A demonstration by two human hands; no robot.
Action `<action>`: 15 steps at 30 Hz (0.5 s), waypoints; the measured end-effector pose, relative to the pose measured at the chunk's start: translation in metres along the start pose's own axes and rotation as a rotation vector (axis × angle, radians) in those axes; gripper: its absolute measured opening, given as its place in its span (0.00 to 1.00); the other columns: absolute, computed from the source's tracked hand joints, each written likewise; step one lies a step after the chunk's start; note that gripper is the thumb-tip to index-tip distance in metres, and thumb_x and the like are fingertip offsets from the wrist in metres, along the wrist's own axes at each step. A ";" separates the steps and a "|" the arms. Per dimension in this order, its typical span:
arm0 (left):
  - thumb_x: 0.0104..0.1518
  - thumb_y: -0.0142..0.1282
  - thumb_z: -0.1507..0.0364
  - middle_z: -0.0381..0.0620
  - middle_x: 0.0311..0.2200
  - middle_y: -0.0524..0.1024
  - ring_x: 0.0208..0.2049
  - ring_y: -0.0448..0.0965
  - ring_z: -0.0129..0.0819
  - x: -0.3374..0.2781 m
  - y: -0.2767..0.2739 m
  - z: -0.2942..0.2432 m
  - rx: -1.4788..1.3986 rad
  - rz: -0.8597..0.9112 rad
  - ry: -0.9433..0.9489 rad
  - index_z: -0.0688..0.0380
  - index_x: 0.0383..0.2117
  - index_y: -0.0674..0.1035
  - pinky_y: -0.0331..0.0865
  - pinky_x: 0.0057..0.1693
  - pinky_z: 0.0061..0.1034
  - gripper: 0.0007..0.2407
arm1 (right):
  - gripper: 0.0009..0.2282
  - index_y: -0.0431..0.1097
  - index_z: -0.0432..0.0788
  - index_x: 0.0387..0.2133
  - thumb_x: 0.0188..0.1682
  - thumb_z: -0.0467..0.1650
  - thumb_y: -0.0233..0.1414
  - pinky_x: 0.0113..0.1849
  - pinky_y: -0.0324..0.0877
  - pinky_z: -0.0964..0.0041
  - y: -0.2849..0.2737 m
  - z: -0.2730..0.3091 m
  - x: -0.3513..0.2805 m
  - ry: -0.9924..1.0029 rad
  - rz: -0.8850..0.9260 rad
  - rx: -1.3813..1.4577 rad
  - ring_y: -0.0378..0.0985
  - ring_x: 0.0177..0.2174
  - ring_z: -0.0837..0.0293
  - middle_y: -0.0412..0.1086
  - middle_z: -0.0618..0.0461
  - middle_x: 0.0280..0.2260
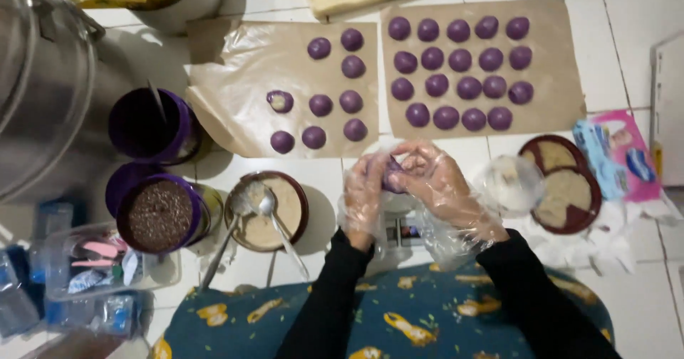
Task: The person is preparing filled pastries by weighing purple dough, flattening it, adding a dark filling with a spoon, and rolling it into a sphere.
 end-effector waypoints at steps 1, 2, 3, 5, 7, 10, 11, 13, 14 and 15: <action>0.62 0.53 0.57 0.43 0.23 0.77 0.28 0.75 0.34 -0.003 0.002 0.001 -0.060 0.007 0.051 0.51 0.32 0.84 0.69 0.36 0.27 0.14 | 0.23 0.67 0.38 0.52 0.42 0.24 0.64 0.35 0.78 0.67 0.000 -0.007 -0.010 0.023 -0.003 0.045 0.80 0.31 0.58 0.72 0.49 0.30; 0.64 0.52 0.60 0.38 0.18 0.72 0.22 0.69 0.25 -0.005 0.003 0.002 -0.120 0.016 0.104 0.52 0.29 0.83 0.64 0.26 0.17 0.13 | 0.25 0.64 0.39 0.54 0.43 0.24 0.63 0.33 0.78 0.66 -0.001 -0.014 -0.018 0.043 -0.008 0.089 0.81 0.29 0.55 0.72 0.46 0.28; 0.64 0.52 0.60 0.38 0.18 0.72 0.22 0.69 0.25 -0.003 0.005 0.005 -0.115 0.021 0.104 0.52 0.29 0.83 0.64 0.26 0.17 0.13 | 0.25 0.64 0.39 0.54 0.43 0.24 0.63 0.33 0.78 0.66 -0.003 -0.015 -0.024 0.042 -0.013 0.094 0.81 0.29 0.55 0.72 0.46 0.28; 0.60 0.52 0.51 0.43 0.33 0.83 0.41 0.84 0.43 0.004 0.015 0.030 0.240 0.087 -0.064 0.36 0.38 0.83 0.76 0.51 0.36 0.13 | 0.30 0.65 0.38 0.52 0.34 0.27 0.69 0.35 0.79 0.65 -0.009 -0.020 -0.034 0.079 -0.028 0.163 0.81 0.34 0.57 0.74 0.47 0.35; 0.61 0.52 0.52 0.45 0.32 0.83 0.39 0.84 0.44 -0.003 0.018 0.024 0.243 0.069 -0.032 0.39 0.37 0.83 0.77 0.49 0.37 0.12 | 0.24 0.66 0.37 0.49 0.39 0.27 0.67 0.35 0.79 0.67 -0.003 -0.023 -0.036 0.092 -0.050 0.196 0.81 0.33 0.58 0.74 0.48 0.35; 0.63 0.51 0.57 0.50 0.29 0.83 0.34 0.85 0.45 -0.016 0.018 0.001 0.255 0.012 0.056 0.47 0.34 0.83 0.79 0.45 0.39 0.12 | 0.14 0.68 0.34 0.45 0.47 0.26 0.61 0.35 0.79 0.63 -0.014 -0.035 -0.032 0.157 -0.127 0.178 0.82 0.32 0.52 0.74 0.43 0.36; 0.64 0.50 0.59 0.53 0.27 0.83 0.31 0.85 0.46 -0.021 0.015 -0.010 0.260 -0.025 0.108 0.51 0.32 0.83 0.81 0.42 0.40 0.13 | 0.10 0.70 0.34 0.44 0.51 0.24 0.58 0.35 0.80 0.59 -0.022 -0.043 -0.030 0.213 -0.184 0.125 0.82 0.31 0.47 0.75 0.37 0.38; 0.64 0.46 0.56 0.55 0.35 0.78 0.38 0.80 0.49 -0.036 0.012 -0.026 0.318 0.008 0.120 0.49 0.40 0.77 0.77 0.46 0.44 0.13 | 0.10 0.73 0.37 0.41 0.47 0.26 0.62 0.33 0.78 0.64 -0.033 -0.033 -0.029 0.147 -0.269 0.118 0.81 0.29 0.53 0.75 0.43 0.32; 0.64 0.41 0.54 0.56 0.43 0.74 0.45 0.75 0.52 -0.044 0.010 -0.033 0.376 0.039 0.130 0.47 0.48 0.72 0.73 0.50 0.49 0.16 | 0.11 0.76 0.40 0.38 0.43 0.28 0.65 0.31 0.75 0.69 -0.040 -0.025 -0.030 0.081 -0.352 0.112 0.80 0.27 0.60 0.76 0.48 0.27; 0.64 0.41 0.54 0.56 0.43 0.74 0.45 0.75 0.52 -0.052 0.003 -0.040 0.379 0.028 0.128 0.47 0.48 0.72 0.73 0.50 0.49 0.16 | 0.11 0.76 0.40 0.38 0.43 0.28 0.65 0.31 0.75 0.69 -0.036 -0.025 -0.028 0.081 -0.341 0.114 0.80 0.27 0.60 0.76 0.48 0.27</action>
Point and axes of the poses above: each hand's wrist, its own x-axis towards the middle knuckle, its own y-axis out of the palm, z = x × y, the point moved 10 cm from there along x, towards the middle knuckle
